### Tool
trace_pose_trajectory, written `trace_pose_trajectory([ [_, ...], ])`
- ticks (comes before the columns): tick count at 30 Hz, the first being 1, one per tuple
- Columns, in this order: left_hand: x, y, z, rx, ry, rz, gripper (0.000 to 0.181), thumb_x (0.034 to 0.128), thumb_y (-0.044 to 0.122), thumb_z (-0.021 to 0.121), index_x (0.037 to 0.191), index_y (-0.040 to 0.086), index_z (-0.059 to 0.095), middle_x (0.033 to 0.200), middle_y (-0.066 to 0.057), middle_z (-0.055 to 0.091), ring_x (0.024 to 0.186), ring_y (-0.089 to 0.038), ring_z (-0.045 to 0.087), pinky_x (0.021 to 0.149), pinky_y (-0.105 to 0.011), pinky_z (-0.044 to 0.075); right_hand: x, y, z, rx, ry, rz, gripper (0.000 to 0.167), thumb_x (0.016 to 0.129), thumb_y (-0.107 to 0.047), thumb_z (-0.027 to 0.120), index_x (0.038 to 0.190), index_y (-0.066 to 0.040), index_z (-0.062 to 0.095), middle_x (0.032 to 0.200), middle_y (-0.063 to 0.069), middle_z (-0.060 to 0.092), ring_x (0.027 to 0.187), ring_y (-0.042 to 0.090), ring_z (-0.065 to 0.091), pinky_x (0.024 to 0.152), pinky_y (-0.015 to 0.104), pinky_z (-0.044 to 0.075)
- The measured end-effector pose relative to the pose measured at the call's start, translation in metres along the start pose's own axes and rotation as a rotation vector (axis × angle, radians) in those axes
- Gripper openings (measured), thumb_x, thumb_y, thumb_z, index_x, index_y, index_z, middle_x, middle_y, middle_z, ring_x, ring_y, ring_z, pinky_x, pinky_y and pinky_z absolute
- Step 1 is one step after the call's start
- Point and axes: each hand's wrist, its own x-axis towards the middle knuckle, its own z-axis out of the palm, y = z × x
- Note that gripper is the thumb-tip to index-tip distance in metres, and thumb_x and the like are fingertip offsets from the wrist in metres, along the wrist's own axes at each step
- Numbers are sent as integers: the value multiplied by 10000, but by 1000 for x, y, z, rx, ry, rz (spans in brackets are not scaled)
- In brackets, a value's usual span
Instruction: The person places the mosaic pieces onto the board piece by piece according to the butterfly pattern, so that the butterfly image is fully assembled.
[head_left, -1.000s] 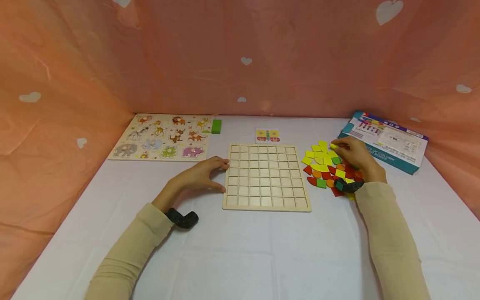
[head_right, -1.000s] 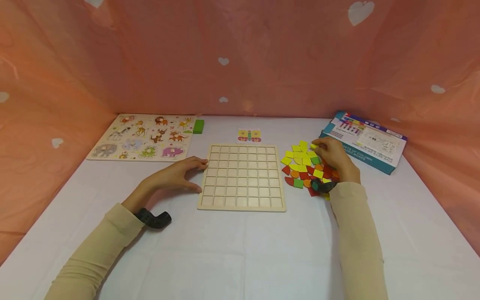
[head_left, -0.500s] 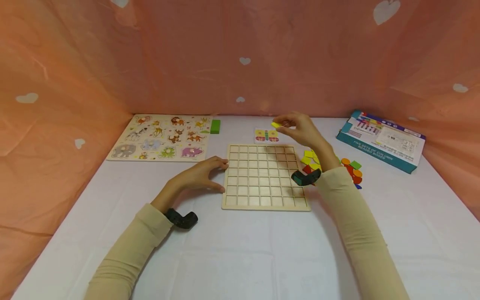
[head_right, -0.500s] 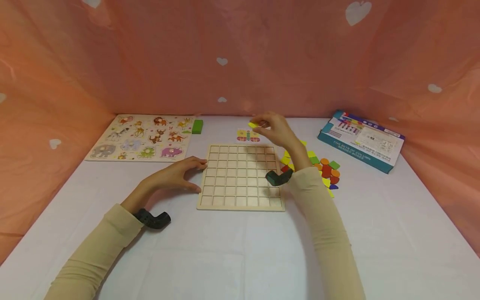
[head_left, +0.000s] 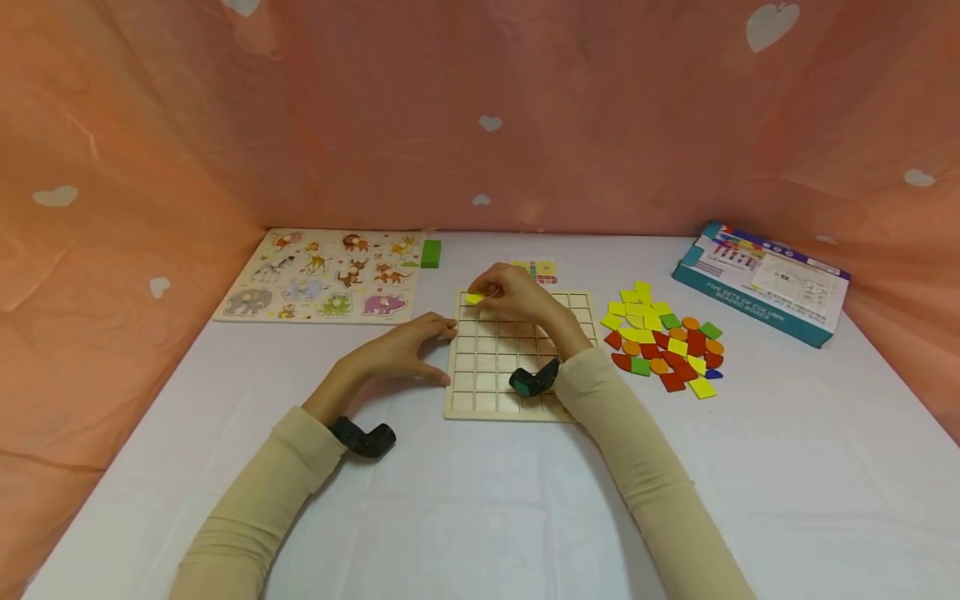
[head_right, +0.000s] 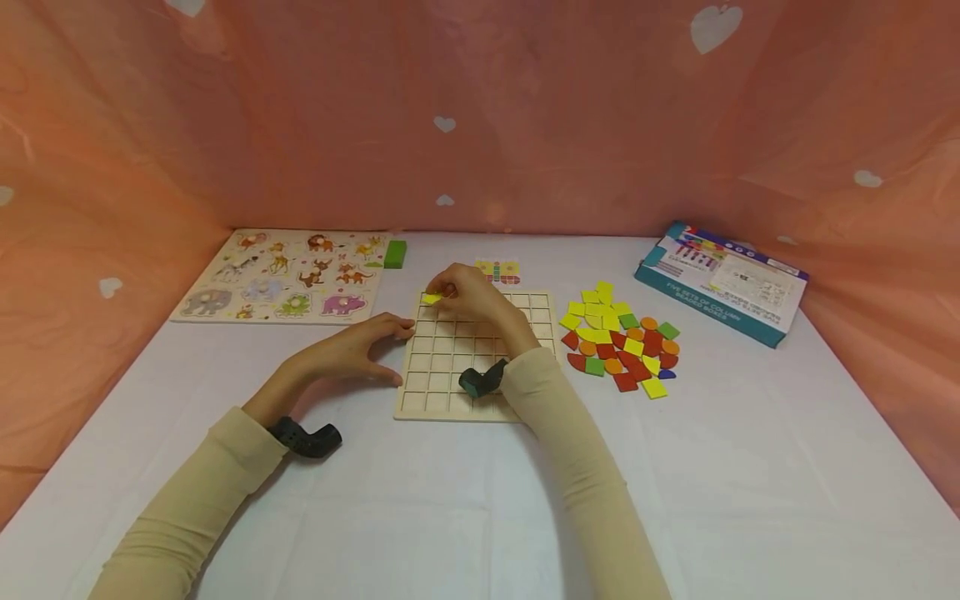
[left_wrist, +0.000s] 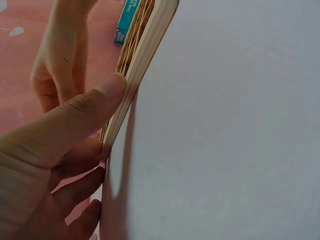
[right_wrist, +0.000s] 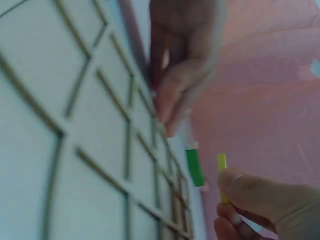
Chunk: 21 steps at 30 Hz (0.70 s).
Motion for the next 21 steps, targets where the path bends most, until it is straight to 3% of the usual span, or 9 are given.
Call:
trace_pose_trajectory([
  [9, -1, 2, -1, 1, -13, -29, 659, 717, 256, 807, 1252, -5, 525, 1402, -143, 419, 1318, -277, 347, 1113, -422, 256, -1, 14, 18, 35, -16, 31, 245, 848, -89, 677, 1090, -46, 675, 1065, 86, 611, 887, 191, 564, 783, 301, 475],
  [21, -1, 3, -2, -1, -3, 0, 652, 716, 248, 808, 1242, -20, 529, 1391, -172, 424, 1303, -304, 361, 1104, -440, 267, 1, 19, 22, 27, -43, -33, 233, 868, -89, 652, 1094, -43, 683, 1084, 112, 593, 979, 218, 521, 832, 334, 443],
])
